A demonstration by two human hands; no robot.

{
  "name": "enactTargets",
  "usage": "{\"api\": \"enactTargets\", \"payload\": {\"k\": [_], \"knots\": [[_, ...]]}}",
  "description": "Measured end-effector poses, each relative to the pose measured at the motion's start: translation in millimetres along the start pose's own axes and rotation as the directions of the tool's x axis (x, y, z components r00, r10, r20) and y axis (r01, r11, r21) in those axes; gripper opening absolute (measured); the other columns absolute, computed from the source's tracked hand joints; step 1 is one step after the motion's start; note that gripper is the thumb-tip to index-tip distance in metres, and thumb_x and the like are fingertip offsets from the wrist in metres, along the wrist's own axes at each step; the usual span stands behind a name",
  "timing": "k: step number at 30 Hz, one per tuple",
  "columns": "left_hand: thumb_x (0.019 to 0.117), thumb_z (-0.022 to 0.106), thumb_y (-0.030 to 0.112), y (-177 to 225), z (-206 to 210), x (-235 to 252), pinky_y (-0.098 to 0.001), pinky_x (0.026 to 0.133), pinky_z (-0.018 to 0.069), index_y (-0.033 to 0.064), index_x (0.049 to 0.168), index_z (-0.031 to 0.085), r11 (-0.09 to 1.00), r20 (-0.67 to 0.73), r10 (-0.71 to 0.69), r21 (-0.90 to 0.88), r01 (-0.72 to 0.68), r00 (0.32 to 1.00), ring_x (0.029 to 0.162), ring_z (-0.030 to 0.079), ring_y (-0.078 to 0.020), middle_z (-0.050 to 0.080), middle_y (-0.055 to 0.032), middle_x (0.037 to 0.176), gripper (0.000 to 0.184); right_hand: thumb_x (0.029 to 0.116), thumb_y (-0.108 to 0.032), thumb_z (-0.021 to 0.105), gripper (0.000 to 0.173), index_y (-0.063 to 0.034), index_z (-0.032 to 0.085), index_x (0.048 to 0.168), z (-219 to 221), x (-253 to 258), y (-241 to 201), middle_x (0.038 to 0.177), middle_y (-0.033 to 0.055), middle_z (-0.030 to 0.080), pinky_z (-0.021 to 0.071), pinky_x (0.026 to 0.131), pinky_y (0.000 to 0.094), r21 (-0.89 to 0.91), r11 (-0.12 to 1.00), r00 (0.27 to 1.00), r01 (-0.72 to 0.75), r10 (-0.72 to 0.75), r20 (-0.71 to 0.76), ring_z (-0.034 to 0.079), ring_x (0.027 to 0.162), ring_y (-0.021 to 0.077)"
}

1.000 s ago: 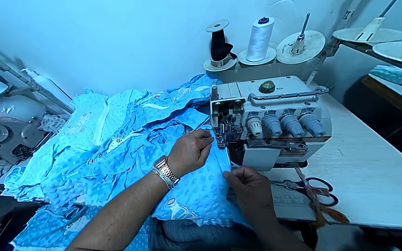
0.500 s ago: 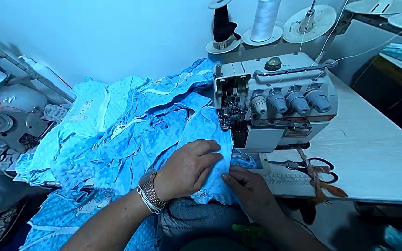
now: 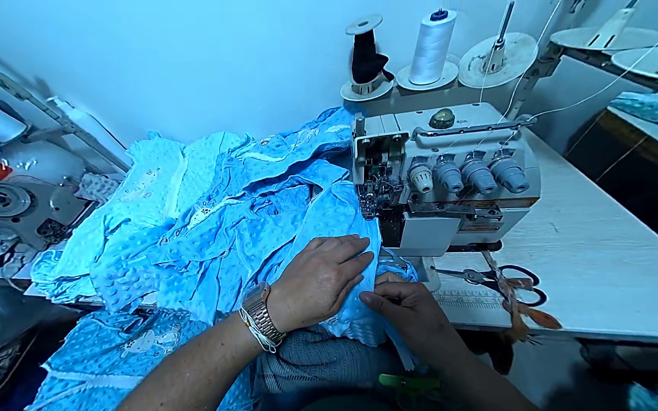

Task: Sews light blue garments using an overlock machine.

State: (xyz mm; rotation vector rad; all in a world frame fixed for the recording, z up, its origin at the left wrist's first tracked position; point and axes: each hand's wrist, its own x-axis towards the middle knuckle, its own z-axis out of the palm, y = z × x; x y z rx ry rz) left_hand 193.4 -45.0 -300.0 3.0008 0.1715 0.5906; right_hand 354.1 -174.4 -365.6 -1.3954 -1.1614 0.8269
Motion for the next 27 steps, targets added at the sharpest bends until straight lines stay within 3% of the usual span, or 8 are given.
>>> {"api": "enactTargets", "payload": {"k": [3, 6, 8, 10, 12, 18, 24, 27], "knots": [[0.1066, 0.044, 0.025, -0.2, 4.7, -2.5, -0.0475, 0.112, 0.0434, 0.0067, 0.132, 0.069, 1.000, 0.005, -0.015, 0.014, 0.015, 1.000, 0.137, 0.055, -0.0265, 0.062, -0.0102, 0.143, 0.040, 0.0955, -0.027, 0.069, 0.027, -0.0111, 0.074, 0.075, -6.0, 2.5, 2.6, 0.088, 0.0001, 0.067, 0.0526, 0.069, 0.0195, 0.187, 0.980, 0.988, -0.063, 0.035, 0.149, 0.062, 0.078, 0.0058], [0.1074, 0.043, 0.029, -1.2, 5.9, -2.6, -0.0467, 0.113, 0.0426, 0.0064, 0.133, 0.068, 1.000, 0.014, -0.018, 0.021, 0.018, 1.000, 0.138, 0.054, -0.0253, 0.062, -0.0098, 0.144, 0.042, 0.0984, -0.024, 0.066, 0.026, -0.0111, 0.073, 0.077, -7.3, 3.6, 5.2, 0.071, -0.0025, 0.067, 0.0531, 0.061, 0.0178, 0.374, 0.919, 0.968, -0.122, 0.026, 0.251, 0.063, 0.065, 0.0015], [0.1075, 0.042, 0.030, -1.9, 6.0, -2.6, -0.0458, 0.113, 0.0424, 0.0063, 0.133, 0.068, 1.000, 0.009, -0.017, 0.016, 0.016, 1.000, 0.138, 0.054, -0.0250, 0.062, -0.0099, 0.143, 0.043, 0.0986, -0.027, 0.066, 0.030, -0.0116, 0.072, 0.074, -3.1, -1.6, 6.3, 0.067, -0.0047, 0.064, 0.0501, 0.058, 0.0165, 0.301, 0.952, 0.987, -0.053, 0.004, 0.162, 0.060, 0.062, -0.0002], [0.1076, 0.042, 0.030, -2.1, 8.6, -4.1, -0.0456, 0.113, 0.0430, 0.0058, 0.131, 0.068, 1.000, -0.011, -0.021, -0.001, 0.021, 1.000, 0.138, 0.055, -0.0252, 0.062, -0.0106, 0.143, 0.043, 0.0991, -0.035, 0.062, 0.036, -0.0132, 0.070, 0.071, 1.5, -11.2, 5.4, 0.068, -0.0071, 0.057, 0.0437, 0.057, 0.0150, 0.071, 0.994, 0.997, 0.078, -0.078, -0.004, 0.054, 0.064, -0.0007], [0.1073, 0.043, 0.030, -1.6, 10.5, -4.8, -0.0459, 0.113, 0.0431, 0.0060, 0.132, 0.068, 1.000, -0.022, -0.027, -0.003, 0.027, 0.999, 0.138, 0.054, -0.0256, 0.062, -0.0107, 0.143, 0.043, 0.1016, -0.037, 0.059, 0.038, -0.0133, 0.072, 0.074, 2.5, -16.9, 3.4, 0.071, -0.0068, 0.060, 0.0470, 0.059, 0.0142, -0.018, 0.988, 0.985, 0.153, -0.154, -0.081, 0.057, 0.066, -0.0008], [0.1070, 0.043, 0.029, -1.6, 14.9, -5.6, -0.0477, 0.115, 0.0415, 0.0098, 0.132, 0.069, 0.998, -0.044, -0.062, -0.009, 0.062, 0.997, 0.139, 0.053, -0.0270, 0.062, -0.0101, 0.144, 0.042, 0.1019, -0.035, 0.059, 0.036, -0.0123, 0.075, 0.079, 8.6, -24.6, 13.6, 0.075, -0.0061, 0.065, 0.0513, 0.070, 0.0177, 0.008, 0.985, 0.974, 0.174, -0.171, -0.147, 0.062, 0.076, 0.0014], [0.1060, 0.048, 0.028, -20.0, 17.0, 6.4, -0.0404, 0.110, 0.0489, 0.0048, 0.122, 0.075, 0.997, -0.150, -0.074, -0.033, 0.070, 0.986, 0.129, 0.063, -0.0270, 0.069, -0.0137, 0.133, 0.039, 0.1016, -0.033, 0.060, 0.035, -0.0126, 0.076, 0.079, 6.9, -10.2, 11.9, 0.076, -0.0060, 0.066, 0.0522, 0.070, 0.0178, 0.042, 0.987, 0.972, 0.157, -0.147, -0.183, 0.063, 0.075, 0.0021], [0.1036, 0.055, 0.026, -34.6, 10.6, 20.3, -0.0393, 0.107, 0.0510, 0.0019, 0.121, 0.075, 0.986, -0.110, -0.135, -0.116, 0.122, 0.985, 0.127, 0.065, -0.0277, 0.069, -0.0166, 0.132, 0.036, 0.1014, -0.033, 0.059, 0.036, -0.0146, 0.074, 0.075, 2.1, 9.5, 7.7, 0.071, -0.0066, 0.064, 0.0501, 0.066, 0.0200, -0.013, 0.989, 0.970, 0.148, -0.148, -0.194, 0.061, 0.071, 0.0034]]}}
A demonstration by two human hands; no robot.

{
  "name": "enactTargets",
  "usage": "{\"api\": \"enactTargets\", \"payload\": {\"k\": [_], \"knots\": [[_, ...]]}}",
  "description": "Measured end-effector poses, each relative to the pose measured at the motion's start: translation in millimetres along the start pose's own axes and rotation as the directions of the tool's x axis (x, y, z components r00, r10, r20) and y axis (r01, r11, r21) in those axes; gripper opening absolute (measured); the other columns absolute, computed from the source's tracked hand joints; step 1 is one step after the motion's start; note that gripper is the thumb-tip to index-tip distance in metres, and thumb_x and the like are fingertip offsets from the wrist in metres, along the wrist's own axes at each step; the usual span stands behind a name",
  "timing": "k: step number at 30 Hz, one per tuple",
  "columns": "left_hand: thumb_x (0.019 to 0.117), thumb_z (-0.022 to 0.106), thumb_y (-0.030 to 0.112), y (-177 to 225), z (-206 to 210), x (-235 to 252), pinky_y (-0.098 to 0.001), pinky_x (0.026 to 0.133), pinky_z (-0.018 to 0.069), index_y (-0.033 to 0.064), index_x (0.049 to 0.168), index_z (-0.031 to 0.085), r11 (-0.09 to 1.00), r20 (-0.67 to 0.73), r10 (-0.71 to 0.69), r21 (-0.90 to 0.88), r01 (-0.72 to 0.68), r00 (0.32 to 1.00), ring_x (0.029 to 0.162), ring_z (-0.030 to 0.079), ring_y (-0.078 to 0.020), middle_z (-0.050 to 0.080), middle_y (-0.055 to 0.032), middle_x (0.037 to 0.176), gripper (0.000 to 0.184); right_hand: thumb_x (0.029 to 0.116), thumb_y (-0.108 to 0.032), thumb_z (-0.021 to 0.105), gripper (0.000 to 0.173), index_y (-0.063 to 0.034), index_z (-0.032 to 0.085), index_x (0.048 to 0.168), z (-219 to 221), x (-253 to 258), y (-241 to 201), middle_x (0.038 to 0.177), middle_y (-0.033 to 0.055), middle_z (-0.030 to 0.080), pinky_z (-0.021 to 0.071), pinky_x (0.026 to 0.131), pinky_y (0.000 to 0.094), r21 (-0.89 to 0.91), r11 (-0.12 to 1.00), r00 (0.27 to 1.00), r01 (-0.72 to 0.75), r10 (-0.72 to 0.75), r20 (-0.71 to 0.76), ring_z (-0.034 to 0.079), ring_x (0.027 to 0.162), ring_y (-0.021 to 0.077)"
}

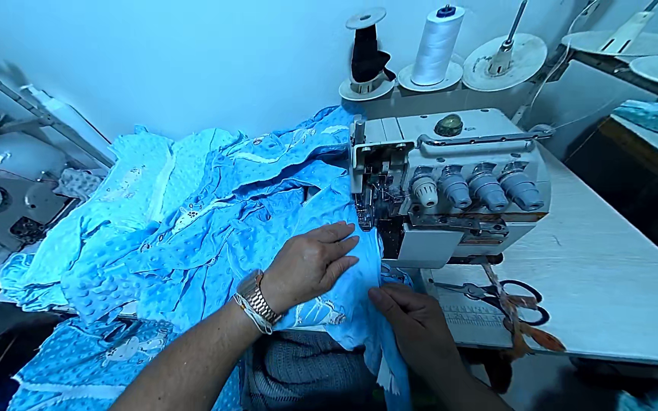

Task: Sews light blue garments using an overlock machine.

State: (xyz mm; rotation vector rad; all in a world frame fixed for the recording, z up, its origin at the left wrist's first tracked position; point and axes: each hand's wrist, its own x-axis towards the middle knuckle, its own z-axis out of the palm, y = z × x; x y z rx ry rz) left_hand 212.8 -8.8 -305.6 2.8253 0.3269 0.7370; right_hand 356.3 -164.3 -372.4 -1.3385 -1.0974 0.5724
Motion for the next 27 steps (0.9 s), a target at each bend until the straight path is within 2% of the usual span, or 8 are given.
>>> {"api": "enactTargets", "payload": {"k": [6, 9, 11, 13, 16, 19, 22, 27], "knots": [[0.0817, 0.081, 0.049, 1.1, -32.2, 0.1, -0.0566, 0.114, 0.0413, 0.0109, 0.146, 0.059, 0.941, 0.204, -0.327, 0.159, 0.298, 0.923, 0.145, 0.044, -0.0379, 0.046, -0.0197, 0.156, 0.078, 0.1007, -0.035, 0.060, 0.035, -0.0182, 0.075, 0.074, 1.0, 22.8, -5.6, 0.079, -0.0067, 0.065, 0.0491, 0.059, 0.0175, -0.095, 0.995, 0.999, -0.014, 0.011, -0.034, 0.060, 0.070, 0.0019], [0.0622, 0.097, 0.049, 26.1, -41.8, -15.2, -0.0600, 0.087, 0.0537, 0.0063, 0.153, 0.045, 0.757, 0.230, -0.640, 0.350, 0.551, 0.733, 0.108, 0.065, -0.0408, 0.060, -0.0223, 0.133, 0.113, 0.0987, -0.040, 0.061, 0.034, -0.0196, 0.077, 0.077, 1.8, 16.9, -3.0, 0.095, -0.0059, 0.063, 0.0496, 0.066, 0.0153, -0.222, 0.975, 0.995, -0.001, -0.021, -0.095, 0.060, 0.082, -0.0012], [0.0746, 0.092, 0.032, 30.9, -41.4, -20.0, -0.0570, 0.079, 0.0557, 0.0053, 0.153, 0.041, 0.696, 0.284, -0.718, 0.333, 0.636, 0.636, 0.092, 0.070, -0.0369, 0.069, -0.0181, 0.113, 0.098, 0.0981, -0.044, 0.060, 0.037, -0.0204, 0.075, 0.074, 0.9, 12.7, -2.3, 0.093, -0.0060, 0.061, 0.0485, 0.063, 0.0156, -0.330, 0.944, 0.991, 0.016, -0.058, -0.118, 0.058, 0.079, -0.0017], [0.0840, 0.081, 0.012, 25.6, -52.2, -16.7, -0.0590, 0.071, 0.0551, 0.0033, 0.141, 0.050, 0.736, 0.277, -0.676, 0.300, 0.606, 0.683, 0.078, 0.070, -0.0377, 0.071, -0.0169, 0.088, 0.066, 0.0977, -0.048, 0.059, 0.040, -0.0203, 0.075, 0.074, -2.4, 9.1, -2.9, 0.084, -0.0079, 0.057, 0.0463, 0.060, 0.0175, -0.424, 0.905, 0.991, 0.035, -0.087, -0.103, 0.055, 0.072, -0.0014], [0.0819, 0.074, 0.001, 16.5, -83.6, 13.3, -0.0591, 0.070, 0.0524, 0.0015, 0.110, 0.069, 0.890, 0.116, -0.313, 0.384, 0.248, 0.943, 0.071, 0.069, -0.0352, 0.069, -0.0137, 0.077, 0.029, 0.0953, -0.048, 0.061, 0.041, -0.0189, 0.070, 0.069, -5.5, 8.1, -6.0, 0.071, -0.0094, 0.052, 0.0430, 0.057, 0.0191, -0.420, 0.907, 0.999, 0.018, -0.033, -0.028, 0.051, 0.064, -0.0007], [0.0906, 0.062, -0.001, 0.2, -85.2, 58.9, -0.0610, 0.094, 0.0424, 0.0039, 0.106, 0.070, 0.822, -0.076, 0.072, 0.569, -0.016, 0.994, 0.099, 0.065, -0.0397, 0.068, -0.0188, 0.100, 0.018, 0.0932, -0.043, 0.069, 0.035, -0.0170, 0.070, 0.070, -0.5, 8.1, -8.9, 0.074, -0.0060, 0.056, 0.0473, 0.058, 0.0203, -0.286, 0.956, 0.993, -0.065, 0.092, 0.080, 0.055, 0.066, 0.0028], [0.0921, 0.065, 0.001, 20.1, -74.1, 62.0, -0.0628, 0.108, 0.0358, 0.0025, 0.137, 0.061, 0.832, -0.093, -0.019, 0.550, 0.067, 0.996, 0.138, 0.049, -0.0423, 0.055, -0.0233, 0.146, 0.045, 0.0895, -0.041, 0.072, 0.028, -0.0151, 0.075, 0.081, 3.1, 1.0, -13.0, 0.084, -0.0029, 0.061, 0.0532, 0.063, 0.0231, -0.295, 0.949, 0.987, -0.115, 0.143, 0.074, 0.060, 0.073, 0.0047], [0.0913, 0.069, 0.015, 84.2, -36.3, -18.7, -0.0307, 0.070, 0.0597, 0.0059, 0.095, 0.070, 0.972, -0.013, -0.196, -0.135, 0.193, 0.980, 0.080, 0.068, -0.0122, 0.068, -0.0035, 0.087, 0.010, 0.0788, -0.035, 0.078, 0.034, -0.0075, 0.072, 0.099, 2.8, -11.4, -24.2, 0.110, 0.0114, 0.058, 0.0561, 0.072, 0.0367, -0.473, 0.880, 0.999, -0.048, 0.039, -0.028, 0.062, 0.093, 0.0195]]}}
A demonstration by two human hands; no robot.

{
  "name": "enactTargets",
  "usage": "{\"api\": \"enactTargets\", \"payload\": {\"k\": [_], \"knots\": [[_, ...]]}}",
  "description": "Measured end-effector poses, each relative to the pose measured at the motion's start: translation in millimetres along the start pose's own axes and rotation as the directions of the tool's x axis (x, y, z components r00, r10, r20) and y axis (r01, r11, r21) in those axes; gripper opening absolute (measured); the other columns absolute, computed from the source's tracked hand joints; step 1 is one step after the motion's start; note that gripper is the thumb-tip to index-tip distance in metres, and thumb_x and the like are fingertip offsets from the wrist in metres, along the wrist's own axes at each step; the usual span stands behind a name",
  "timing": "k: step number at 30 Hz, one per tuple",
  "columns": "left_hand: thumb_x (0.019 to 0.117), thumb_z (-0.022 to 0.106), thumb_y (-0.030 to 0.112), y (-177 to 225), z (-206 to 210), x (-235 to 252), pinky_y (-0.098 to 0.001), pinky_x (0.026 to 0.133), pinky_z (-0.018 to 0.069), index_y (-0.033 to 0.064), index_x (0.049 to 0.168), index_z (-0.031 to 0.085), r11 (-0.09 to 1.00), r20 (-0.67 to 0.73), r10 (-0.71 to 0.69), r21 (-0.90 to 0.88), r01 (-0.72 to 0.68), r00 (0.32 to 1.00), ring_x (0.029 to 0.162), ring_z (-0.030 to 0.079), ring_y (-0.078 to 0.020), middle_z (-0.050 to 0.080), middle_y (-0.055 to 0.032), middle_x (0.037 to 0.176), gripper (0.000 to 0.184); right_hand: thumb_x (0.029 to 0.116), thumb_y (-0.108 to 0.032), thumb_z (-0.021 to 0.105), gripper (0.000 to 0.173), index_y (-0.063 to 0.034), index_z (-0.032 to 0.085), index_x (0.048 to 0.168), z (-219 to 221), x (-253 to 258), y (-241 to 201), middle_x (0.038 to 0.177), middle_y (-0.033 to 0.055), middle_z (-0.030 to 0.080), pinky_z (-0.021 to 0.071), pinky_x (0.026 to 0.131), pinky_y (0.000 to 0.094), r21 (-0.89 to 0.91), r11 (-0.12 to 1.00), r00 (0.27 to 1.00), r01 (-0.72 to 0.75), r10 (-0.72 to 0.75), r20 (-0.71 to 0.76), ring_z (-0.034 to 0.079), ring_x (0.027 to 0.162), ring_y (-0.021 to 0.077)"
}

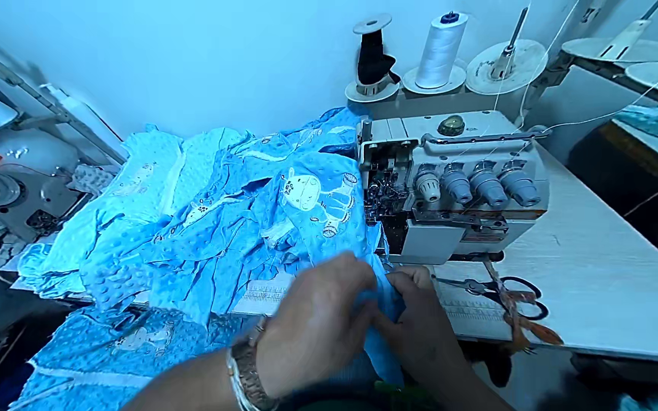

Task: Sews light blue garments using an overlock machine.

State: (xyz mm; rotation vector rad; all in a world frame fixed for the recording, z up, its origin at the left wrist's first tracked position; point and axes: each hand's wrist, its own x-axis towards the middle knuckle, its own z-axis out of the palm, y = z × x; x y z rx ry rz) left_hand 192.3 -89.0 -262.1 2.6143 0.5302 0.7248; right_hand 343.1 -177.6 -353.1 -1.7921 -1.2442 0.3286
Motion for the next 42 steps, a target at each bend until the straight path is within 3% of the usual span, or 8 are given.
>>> {"api": "enactTargets", "payload": {"k": [7, 10, 12, 16, 18, 24, 35, 42], "knots": [[0.0823, 0.083, 0.013, -27.9, 39.0, -19.2, -0.0201, 0.072, 0.0561, 0.0049, 0.107, 0.062, 0.523, 0.383, -0.363, -0.670, 0.526, 0.849, 0.076, 0.066, -0.0034, 0.068, 0.0004, 0.088, 0.034, 0.0832, -0.028, 0.074, 0.025, -0.0055, 0.066, 0.092, 7.6, -27.5, -1.0, 0.090, 0.0048, 0.062, 0.0531, 0.059, 0.0224, 0.181, 0.971, 0.986, 0.154, -0.163, 0.034, 0.060, 0.072, 0.0076], [0.0785, 0.083, 0.008, -28.9, 45.2, -18.6, -0.0243, 0.070, 0.0539, 0.0062, 0.110, 0.061, 0.611, 0.387, -0.406, -0.559, 0.561, 0.828, 0.075, 0.063, -0.0066, 0.066, -0.0009, 0.086, 0.039, 0.0864, -0.023, 0.075, 0.033, -0.0049, 0.067, 0.113, 0.8, -30.3, 4.3, 0.105, 0.0031, 0.070, 0.0612, 0.074, 0.0249, 0.461, 0.887, 0.933, -0.003, -0.164, 0.321, 0.069, 0.087, 0.0057], [0.0805, 0.076, 0.001, -25.4, 45.9, -19.6, -0.0273, 0.071, 0.0564, 0.0059, 0.107, 0.063, 0.665, 0.354, -0.441, -0.488, 0.565, 0.825, 0.076, 0.066, -0.0077, 0.069, -0.0022, 0.087, 0.030, 0.0887, -0.017, 0.067, 0.023, -0.0082, 0.072, 0.109, -8.4, -22.8, 11.8, 0.101, -0.0005, 0.074, 0.0604, 0.071, 0.0258, 0.470, 0.881, 0.944, 0.050, -0.195, 0.266, 0.071, 0.084, 0.0051], [0.0830, 0.064, -0.002, -27.9, 47.3, -28.5, -0.0257, 0.058, 0.0509, 0.0094, 0.091, 0.070, 0.707, 0.177, -0.500, -0.481, 0.518, 0.848, 0.063, 0.062, -0.0050, 0.068, 0.0020, 0.072, 0.015, 0.0876, -0.016, 0.065, 0.012, -0.0114, 0.070, 0.097, -31.5, 20.0, 27.7, 0.090, -0.0031, 0.072, 0.0555, 0.060, 0.0258, 0.286, 0.958, 1.000, 0.006, -0.011, 0.015, 0.066, 0.071, 0.0050], [0.0840, 0.060, 0.000, -29.5, 49.0, -31.8, -0.0230, 0.053, 0.0455, 0.0108, 0.080, 0.069, 0.760, 0.040, -0.474, -0.486, 0.432, 0.879, 0.058, 0.058, -0.0031, 0.063, 0.0044, 0.066, 0.014, 0.0903, -0.025, 0.074, 0.028, -0.0056, 0.070, 0.111, -36.3, 38.2, 31.2, 0.098, 0.0052, 0.073, 0.0603, 0.074, 0.0361, 0.283, 0.946, 0.971, -0.160, 0.100, 0.216, 0.071, 0.086, 0.0141], [0.0888, 0.051, 0.008, -25.3, 61.2, -35.8, -0.0236, 0.059, 0.0515, 0.0061, 0.076, 0.068, 0.994, -0.308, -0.044, -0.106, 0.012, 0.950, 0.066, 0.061, -0.0075, 0.062, -0.0001, 0.070, 0.022, 0.0907, -0.004, 0.074, 0.007, 0.0000, 0.069, 0.093, -28.5, 53.0, 17.7, 0.073, 0.0080, 0.070, 0.0569, 0.061, 0.0272, 0.445, 0.741, 0.809, -0.504, 0.224, 0.543, 0.067, 0.065, 0.0125], [0.0861, 0.061, 0.002, 12.4, 65.0, -37.5, -0.0280, 0.046, 0.0490, 0.0039, 0.083, 0.074, 0.899, -0.083, 0.188, 0.416, -0.138, 0.979, 0.057, 0.062, -0.0168, 0.062, -0.0042, 0.070, 0.014, 0.0916, 0.003, 0.071, 0.009, -0.0015, 0.076, 0.086, -37.3, 30.2, 7.8, 0.074, 0.0076, 0.072, 0.0544, 0.052, 0.0209, 0.496, 0.753, 0.845, -0.432, 0.145, 0.515, 0.065, 0.059, 0.0095], [0.0846, 0.061, 0.001, 13.8, 74.3, -39.1, -0.0284, 0.043, 0.0444, 0.0051, 0.074, 0.070, 0.855, -0.030, 0.242, 0.478, -0.199, 0.970, 0.051, 0.058, -0.0159, 0.059, -0.0029, 0.062, 0.015, 0.0979, -0.004, 0.058, 0.020, -0.0036, 0.077, 0.102, -24.7, 3.2, 14.9, 0.086, 0.0081, 0.075, 0.0613, 0.070, 0.0261, 0.576, 0.759, 0.911, -0.305, 0.057, 0.408, 0.072, 0.075, 0.0131]]}}
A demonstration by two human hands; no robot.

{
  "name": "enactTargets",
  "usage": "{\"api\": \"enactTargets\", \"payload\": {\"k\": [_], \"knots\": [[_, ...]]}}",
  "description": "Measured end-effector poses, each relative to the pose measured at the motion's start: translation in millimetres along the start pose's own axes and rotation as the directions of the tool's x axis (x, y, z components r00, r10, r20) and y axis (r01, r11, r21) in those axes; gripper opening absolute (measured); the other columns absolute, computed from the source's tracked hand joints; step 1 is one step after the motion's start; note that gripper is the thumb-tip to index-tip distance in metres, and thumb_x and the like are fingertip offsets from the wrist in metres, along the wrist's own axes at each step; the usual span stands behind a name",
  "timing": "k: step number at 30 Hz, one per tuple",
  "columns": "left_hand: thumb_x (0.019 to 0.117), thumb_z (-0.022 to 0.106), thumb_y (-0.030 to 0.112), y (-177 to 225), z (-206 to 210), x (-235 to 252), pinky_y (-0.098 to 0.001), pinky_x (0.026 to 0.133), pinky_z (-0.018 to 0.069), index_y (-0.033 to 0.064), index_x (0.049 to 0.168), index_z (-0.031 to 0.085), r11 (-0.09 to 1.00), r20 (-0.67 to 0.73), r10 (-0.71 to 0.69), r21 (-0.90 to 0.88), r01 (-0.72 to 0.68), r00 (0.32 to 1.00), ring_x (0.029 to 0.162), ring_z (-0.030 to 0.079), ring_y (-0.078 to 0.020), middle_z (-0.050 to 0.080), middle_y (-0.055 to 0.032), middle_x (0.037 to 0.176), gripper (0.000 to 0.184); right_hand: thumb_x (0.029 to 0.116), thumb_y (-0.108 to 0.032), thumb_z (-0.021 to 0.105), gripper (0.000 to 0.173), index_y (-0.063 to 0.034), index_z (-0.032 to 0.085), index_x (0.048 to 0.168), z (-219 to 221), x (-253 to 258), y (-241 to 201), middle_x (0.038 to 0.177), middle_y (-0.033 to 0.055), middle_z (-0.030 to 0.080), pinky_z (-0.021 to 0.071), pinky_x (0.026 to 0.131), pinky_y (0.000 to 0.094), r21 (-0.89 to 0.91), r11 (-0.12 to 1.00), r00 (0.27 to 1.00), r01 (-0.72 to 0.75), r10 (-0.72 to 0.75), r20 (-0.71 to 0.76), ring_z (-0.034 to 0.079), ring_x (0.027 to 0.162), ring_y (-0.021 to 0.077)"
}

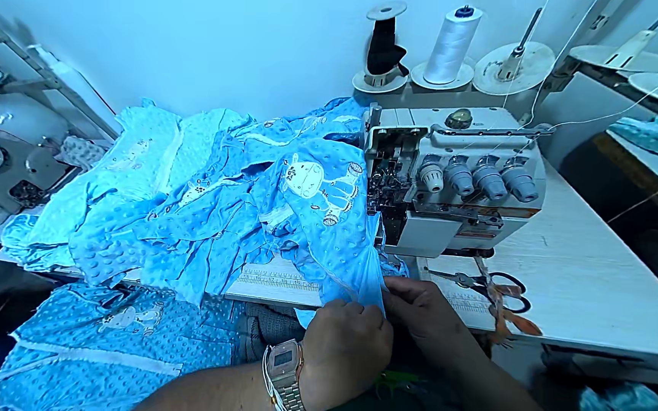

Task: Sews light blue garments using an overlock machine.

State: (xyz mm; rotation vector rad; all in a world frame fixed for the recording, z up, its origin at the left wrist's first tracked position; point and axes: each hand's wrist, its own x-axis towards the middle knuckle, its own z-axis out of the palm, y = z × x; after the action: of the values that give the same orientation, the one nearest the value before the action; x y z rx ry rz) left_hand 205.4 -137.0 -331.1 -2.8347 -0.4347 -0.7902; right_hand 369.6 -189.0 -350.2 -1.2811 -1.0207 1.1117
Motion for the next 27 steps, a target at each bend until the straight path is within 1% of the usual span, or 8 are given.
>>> {"api": "enactTargets", "payload": {"k": [3, 8, 12, 14, 16, 18, 21, 27], "knots": [[0.0852, 0.060, 0.001, 1.9, 1.6, -1.0, -0.0280, 0.044, 0.0440, 0.0054, 0.073, 0.070, 0.999, -0.003, 0.032, 0.026, -0.032, 0.999, 0.051, 0.058, -0.0153, 0.060, -0.0027, 0.062, 0.016, 0.0959, -0.012, 0.048, 0.031, -0.0054, 0.077, 0.104, 3.1, -6.2, 5.3, 0.088, 0.0055, 0.074, 0.0600, 0.072, 0.0268, 0.055, 0.998, 1.000, 0.018, -0.016, -0.025, 0.070, 0.078, 0.0109], [0.0839, 0.061, 0.003, 3.2, 5.4, -1.8, -0.0294, 0.049, 0.0418, 0.0093, 0.066, 0.064, 0.997, -0.033, 0.070, -0.035, -0.071, 0.997, 0.054, 0.058, -0.0146, 0.060, -0.0007, 0.062, 0.020, 0.0971, -0.025, 0.068, 0.019, -0.0079, 0.078, 0.097, 16.2, -10.8, 4.5, 0.076, 0.0037, 0.073, 0.0567, 0.058, 0.0220, -0.075, 0.996, 0.989, 0.042, -0.052, -0.137, 0.068, 0.064, 0.0089], [0.0889, 0.069, 0.035, -15.1, -10.3, 8.8, -0.0354, 0.074, 0.0532, 0.0135, 0.083, 0.074, 0.942, 0.004, -0.030, -0.333, 0.030, 1.000, 0.084, 0.066, -0.0169, 0.069, -0.0007, 0.085, 0.023, 0.0994, -0.023, 0.062, 0.021, -0.0108, 0.077, 0.092, 11.0, -11.7, 10.7, 0.070, -0.0005, 0.070, 0.0543, 0.053, 0.0207, -0.170, 0.976, 0.971, 0.138, -0.166, -0.169, 0.065, 0.059, 0.0064], [0.0920, 0.066, 0.042, -33.0, -10.7, 18.5, -0.0427, 0.091, 0.0564, 0.0126, 0.094, 0.077, 0.940, -0.017, -0.076, -0.334, 0.066, 0.997, 0.103, 0.068, -0.0206, 0.072, -0.0046, 0.103, 0.031, 0.1002, -0.024, 0.063, 0.022, -0.0096, 0.079, 0.095, 6.0, -12.5, 13.8, 0.074, 0.0017, 0.072, 0.0575, 0.057, 0.0220, -0.137, 0.976, 0.968, 0.168, -0.189, -0.163, 0.067, 0.063, 0.0080], [0.0965, 0.062, 0.040, -52.9, -4.2, 28.5, -0.0526, 0.107, 0.0496, 0.0083, 0.109, 0.077, 0.963, -0.002, -0.107, -0.251, 0.103, 0.994, 0.122, 0.066, -0.0290, 0.071, -0.0126, 0.123, 0.038, 0.0999, -0.023, 0.063, 0.022, -0.0087, 0.079, 0.096, 3.3, -12.5, 14.4, 0.076, 0.0031, 0.073, 0.0588, 0.061, 0.0229, -0.124, 0.977, 0.965, 0.174, -0.194, -0.176, 0.069, 0.066, 0.0090], [0.0999, 0.058, 0.036, -65.5, 2.3, 34.5, -0.0541, 0.109, 0.0474, 0.0083, 0.115, 0.077, 0.973, 0.014, -0.156, -0.171, 0.156, 0.988, 0.120, 0.066, -0.0297, 0.071, -0.0135, 0.124, 0.037, 0.0996, -0.022, 0.063, 0.021, -0.0085, 0.079, 0.095, 1.9, -10.9, 14.3, 0.076, 0.0030, 0.073, 0.0585, 0.061, 0.0221, -0.121, 0.977, 0.960, 0.177, -0.198, -0.197, 0.069, 0.067, 0.0085], [0.0992, 0.058, 0.027, -72.3, 8.3, 38.1, -0.0515, 0.106, 0.0505, 0.0086, 0.110, 0.079, 0.976, -0.025, -0.178, -0.132, 0.173, 0.984, 0.113, 0.070, -0.0282, 0.073, -0.0128, 0.118, 0.030, 0.0992, -0.020, 0.062, 0.021, -0.0093, 0.078, 0.092, -1.1, -5.3, 14.4, 0.075, 0.0015, 0.072, 0.0573, 0.061, 0.0206, -0.129, 0.974, 0.949, 0.188, -0.214, -0.230, 0.068, 0.066, 0.0070], [0.0991, 0.057, 0.022, -95.6, 17.5, 47.2, -0.0522, 0.105, 0.0505, 0.0055, 0.111, 0.080, 0.960, -0.029, -0.182, -0.223, 0.171, 0.983, 0.115, 0.070, -0.0309, 0.073, -0.0147, 0.122, 0.030, 0.0987, -0.017, 0.062, 0.020, -0.0091, 0.078, 0.090, -9.5, 17.5, 4.3, 0.074, 0.0012, 0.071, 0.0562, 0.059, 0.0205, -0.112, 0.978, 0.945, 0.173, -0.197, -0.259, 0.067, 0.065, 0.0066]]}}
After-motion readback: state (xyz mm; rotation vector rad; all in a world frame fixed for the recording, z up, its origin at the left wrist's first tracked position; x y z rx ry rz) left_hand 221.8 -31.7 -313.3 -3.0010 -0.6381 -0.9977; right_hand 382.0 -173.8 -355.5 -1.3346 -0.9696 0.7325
